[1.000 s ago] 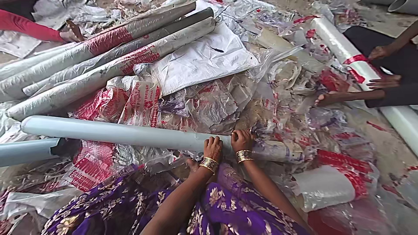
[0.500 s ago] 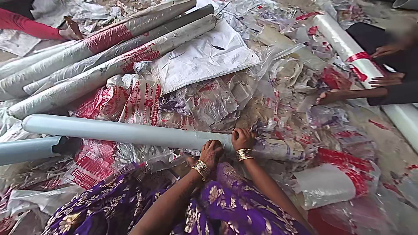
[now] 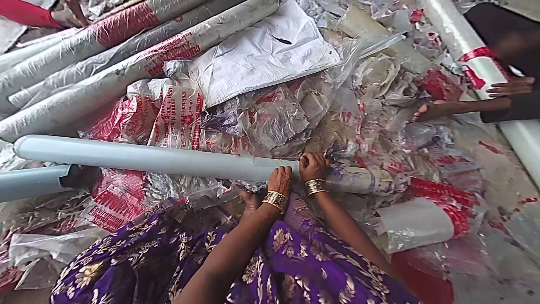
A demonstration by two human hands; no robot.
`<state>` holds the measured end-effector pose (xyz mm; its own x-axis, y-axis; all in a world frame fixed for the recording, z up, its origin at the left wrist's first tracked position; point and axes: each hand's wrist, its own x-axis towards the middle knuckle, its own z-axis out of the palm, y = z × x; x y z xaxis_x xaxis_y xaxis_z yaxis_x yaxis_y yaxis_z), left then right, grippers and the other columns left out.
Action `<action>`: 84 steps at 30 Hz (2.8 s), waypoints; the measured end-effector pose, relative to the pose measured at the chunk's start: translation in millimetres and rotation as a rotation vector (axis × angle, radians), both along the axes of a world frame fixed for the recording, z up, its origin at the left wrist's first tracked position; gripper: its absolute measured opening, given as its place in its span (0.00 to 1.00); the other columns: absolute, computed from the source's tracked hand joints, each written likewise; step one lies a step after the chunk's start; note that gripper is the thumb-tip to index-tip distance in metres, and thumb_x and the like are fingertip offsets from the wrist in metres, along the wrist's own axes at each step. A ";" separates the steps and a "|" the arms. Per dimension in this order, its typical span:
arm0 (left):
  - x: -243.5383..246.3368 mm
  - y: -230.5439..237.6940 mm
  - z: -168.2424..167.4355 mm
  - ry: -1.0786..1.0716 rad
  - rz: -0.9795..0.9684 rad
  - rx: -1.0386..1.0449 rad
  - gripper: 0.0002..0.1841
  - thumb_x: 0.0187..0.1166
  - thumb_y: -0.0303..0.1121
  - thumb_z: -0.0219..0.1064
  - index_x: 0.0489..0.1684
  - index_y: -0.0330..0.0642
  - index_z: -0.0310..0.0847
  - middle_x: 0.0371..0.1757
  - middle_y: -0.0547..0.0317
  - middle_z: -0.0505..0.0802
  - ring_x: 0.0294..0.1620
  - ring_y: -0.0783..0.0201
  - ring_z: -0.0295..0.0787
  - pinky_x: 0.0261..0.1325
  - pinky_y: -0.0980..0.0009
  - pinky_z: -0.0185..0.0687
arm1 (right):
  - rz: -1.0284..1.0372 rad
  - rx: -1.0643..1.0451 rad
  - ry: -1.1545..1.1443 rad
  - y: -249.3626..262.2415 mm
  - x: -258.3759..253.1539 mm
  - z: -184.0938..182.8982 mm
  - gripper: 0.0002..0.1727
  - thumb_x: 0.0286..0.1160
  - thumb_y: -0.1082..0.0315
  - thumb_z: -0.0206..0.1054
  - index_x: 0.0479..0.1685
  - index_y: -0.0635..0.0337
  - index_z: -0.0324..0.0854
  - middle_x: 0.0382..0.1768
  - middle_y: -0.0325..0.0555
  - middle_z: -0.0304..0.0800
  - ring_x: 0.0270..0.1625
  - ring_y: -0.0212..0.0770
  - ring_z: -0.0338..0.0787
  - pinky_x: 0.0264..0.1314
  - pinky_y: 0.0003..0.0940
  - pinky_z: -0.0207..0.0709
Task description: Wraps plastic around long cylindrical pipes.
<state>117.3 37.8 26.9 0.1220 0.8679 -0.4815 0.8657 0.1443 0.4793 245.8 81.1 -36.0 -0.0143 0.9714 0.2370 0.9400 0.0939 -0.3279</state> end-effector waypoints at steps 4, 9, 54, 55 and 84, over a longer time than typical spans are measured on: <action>1.7 0.3 4.6 0.040 -0.044 -0.030 0.20 0.87 0.20 0.51 0.75 0.28 0.74 0.73 0.32 0.83 0.77 0.38 0.79 0.76 0.50 0.74 | 0.006 0.029 -0.005 0.4 0.4 -1.9 0.15 0.75 0.65 0.63 0.43 0.65 0.93 0.49 0.60 0.97 0.55 0.64 0.94 0.63 0.67 0.75; -5.3 -3.6 -10.0 -0.048 -0.089 0.032 0.18 0.84 0.20 0.54 0.68 0.30 0.82 0.72 0.31 0.84 0.77 0.37 0.78 0.77 0.46 0.70 | -0.006 -0.038 0.001 0.2 0.2 3.1 0.16 0.77 0.65 0.62 0.46 0.65 0.93 0.51 0.59 0.96 0.57 0.64 0.93 0.66 0.66 0.74; 8.6 -11.4 -14.0 0.062 -0.169 0.079 0.19 0.86 0.24 0.53 0.72 0.34 0.79 0.75 0.38 0.81 0.79 0.40 0.73 0.77 0.44 0.66 | -0.008 0.021 0.007 0.6 -0.4 -2.2 0.15 0.75 0.65 0.63 0.43 0.65 0.93 0.50 0.59 0.97 0.56 0.63 0.94 0.64 0.66 0.75; 5.8 -13.3 -20.8 0.010 -0.175 0.117 0.18 0.86 0.24 0.54 0.69 0.34 0.81 0.73 0.37 0.83 0.77 0.39 0.75 0.74 0.43 0.68 | -0.010 0.018 0.008 0.9 -0.3 -1.9 0.15 0.75 0.65 0.63 0.43 0.65 0.93 0.50 0.59 0.97 0.56 0.63 0.94 0.64 0.66 0.75; -15.3 11.2 -51.7 -0.477 -0.128 0.352 0.09 0.75 0.24 0.66 0.42 0.28 0.92 0.49 0.32 0.92 0.59 0.34 0.87 0.63 0.41 0.76 | -0.078 0.296 0.295 -31.0 2.0 8.0 0.13 0.71 0.79 0.64 0.46 0.71 0.94 0.46 0.69 0.91 0.48 0.62 0.92 0.55 0.48 0.86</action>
